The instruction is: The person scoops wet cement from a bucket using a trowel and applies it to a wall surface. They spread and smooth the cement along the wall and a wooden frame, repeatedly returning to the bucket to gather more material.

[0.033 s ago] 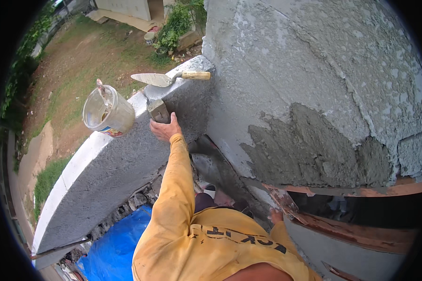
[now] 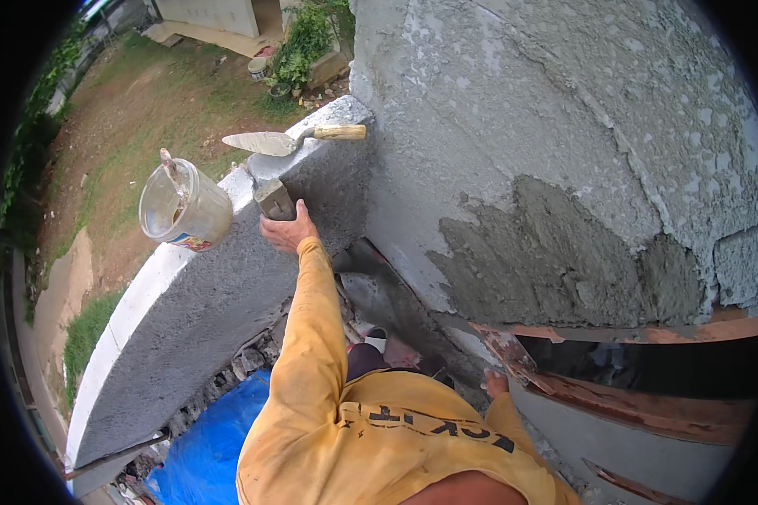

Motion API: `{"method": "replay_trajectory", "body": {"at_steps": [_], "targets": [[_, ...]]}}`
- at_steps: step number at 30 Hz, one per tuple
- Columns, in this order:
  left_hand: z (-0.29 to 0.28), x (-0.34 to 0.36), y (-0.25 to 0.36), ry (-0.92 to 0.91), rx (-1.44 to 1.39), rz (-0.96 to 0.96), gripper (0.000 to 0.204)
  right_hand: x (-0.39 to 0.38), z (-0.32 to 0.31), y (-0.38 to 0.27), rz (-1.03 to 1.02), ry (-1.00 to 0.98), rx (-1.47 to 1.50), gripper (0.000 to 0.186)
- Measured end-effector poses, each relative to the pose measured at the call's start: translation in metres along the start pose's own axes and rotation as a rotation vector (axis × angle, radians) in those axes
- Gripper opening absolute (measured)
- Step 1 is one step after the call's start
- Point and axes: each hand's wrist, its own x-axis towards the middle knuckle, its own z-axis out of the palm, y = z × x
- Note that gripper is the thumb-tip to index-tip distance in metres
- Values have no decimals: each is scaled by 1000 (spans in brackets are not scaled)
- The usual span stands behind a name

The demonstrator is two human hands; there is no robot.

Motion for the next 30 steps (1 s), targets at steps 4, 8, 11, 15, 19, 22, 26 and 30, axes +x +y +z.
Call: {"method": "replay_trajectory", "body": {"at_steps": [4,8,11,15,19,22,26,30], "targets": [[8,-2,24,-12,64,-71,88,-3,3,38,92,18,-48,54],[5,6,17,-17,188,-14,87,-11,7,72,143,67,-27,51],[-14,11,2,-48,270,77,85,-18,5,71,111,83,-71,51],[-56,-10,-19,-275,229,280,90,-16,10,96,55,133,-69,53],[-106,-74,-35,-408,104,376,89,7,11,135,-33,162,-138,54],[-143,-125,-42,-476,60,497,88,17,3,154,-75,143,-139,54],[-206,-198,-25,-588,41,660,81,20,-21,188,-86,135,-91,54],[-274,-236,8,-679,-145,795,70,25,-37,250,26,18,52,58]]}}
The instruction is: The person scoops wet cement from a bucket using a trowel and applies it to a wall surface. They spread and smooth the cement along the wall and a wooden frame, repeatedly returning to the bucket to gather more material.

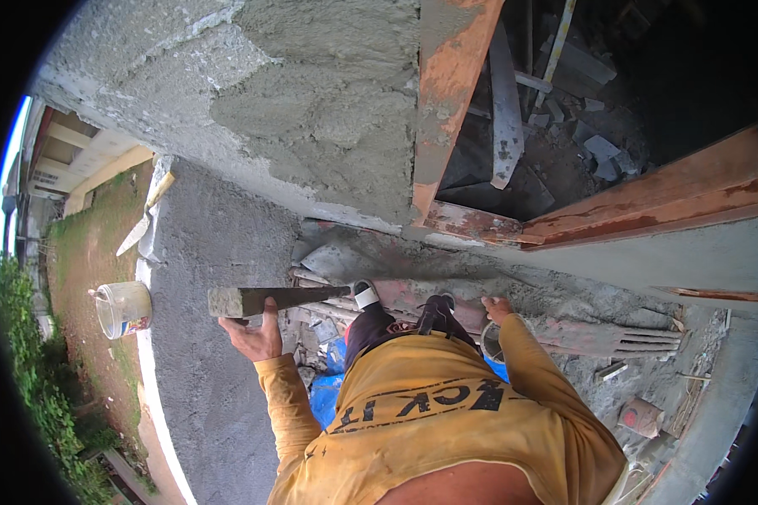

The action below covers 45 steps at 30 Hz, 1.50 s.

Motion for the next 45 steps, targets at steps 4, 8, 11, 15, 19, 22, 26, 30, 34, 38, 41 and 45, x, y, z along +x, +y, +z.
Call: {"method": "replay_trajectory", "body": {"at_steps": [4,8,11,15,19,22,26,30,34,38,41,45], "targets": [[-37,-13,75,92,-333,44,64,-7,-10,38,355,-200,312,80],[-42,-26,139,191,-495,155,71,-3,1,70,490,-72,635,85],[-40,-34,169,91,-739,212,70,-14,-2,67,629,84,1214,88],[-44,-34,191,-11,-1167,-79,66,-52,-40,50,472,258,1951,92],[-32,-22,199,-121,-1178,-48,69,-67,-104,55,-199,497,2071,90],[2,-16,168,-197,-1135,-182,60,-66,-140,55,-54,859,1968,86],[73,-10,79,-220,-1075,-487,67,-84,-184,49,-77,833,1839,87],[163,-26,-21,-342,-931,-940,93,-103,-226,17,7,961,1588,92],[241,-66,-42,-385,-938,-1204,94,-118,-275,8,76,1100,1402,88],[301,-76,-48,-327,-918,-1363,83,-128,-297,-33,21,1137,1306,81],[338,-64,-55,-267,-866,-1361,82,-112,-306,-41,-74,1116,1319,79],[352,-23,-46,-290,-815,-1326,80,-99,-294,-68,-54,1092,1339,80]]}}
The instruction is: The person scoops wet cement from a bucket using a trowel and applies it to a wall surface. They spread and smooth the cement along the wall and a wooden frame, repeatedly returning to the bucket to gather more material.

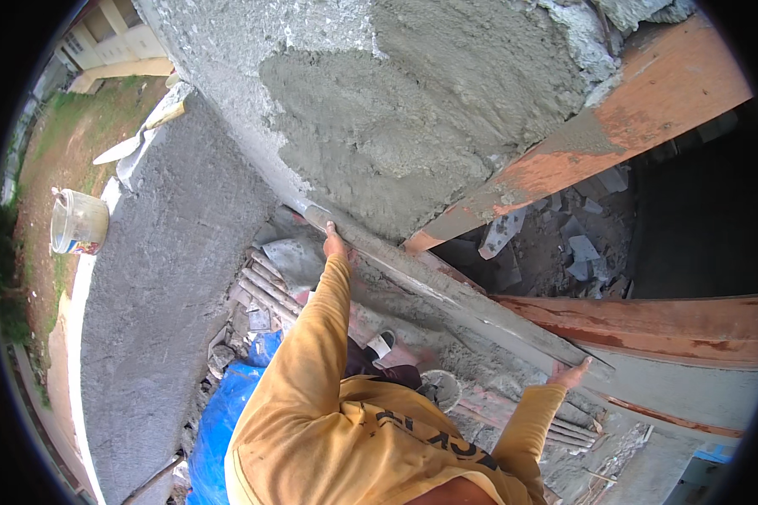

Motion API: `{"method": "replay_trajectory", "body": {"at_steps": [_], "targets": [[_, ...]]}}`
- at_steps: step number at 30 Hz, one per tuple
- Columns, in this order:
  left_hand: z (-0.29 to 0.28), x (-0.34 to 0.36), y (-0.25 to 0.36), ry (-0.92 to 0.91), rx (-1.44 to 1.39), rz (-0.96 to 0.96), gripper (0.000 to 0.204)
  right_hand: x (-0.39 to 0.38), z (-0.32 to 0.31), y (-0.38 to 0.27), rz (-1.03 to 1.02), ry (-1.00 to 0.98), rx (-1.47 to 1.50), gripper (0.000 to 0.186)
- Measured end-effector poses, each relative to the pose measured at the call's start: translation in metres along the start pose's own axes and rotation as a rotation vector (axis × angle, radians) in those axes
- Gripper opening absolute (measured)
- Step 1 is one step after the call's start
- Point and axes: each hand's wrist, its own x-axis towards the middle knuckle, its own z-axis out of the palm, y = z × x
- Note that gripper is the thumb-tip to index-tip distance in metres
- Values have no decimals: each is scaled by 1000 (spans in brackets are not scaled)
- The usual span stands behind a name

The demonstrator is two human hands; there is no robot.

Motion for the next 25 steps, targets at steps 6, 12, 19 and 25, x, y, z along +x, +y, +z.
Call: {"method": "replay_trajectory", "body": {"at_steps": [6,12,19,25], "targets": [[25,21,18,-16,-30,30,77,-13,14,15,62,-92,56,83],[3,86,49,24,-75,54,69,-38,34,43,91,-200,37,86],[27,5,12,-90,-34,89,65,8,-5,-24,11,-68,-36,89],[33,-46,-14,-154,40,126,72,28,-24,-73,16,-154,-55,94]]}}
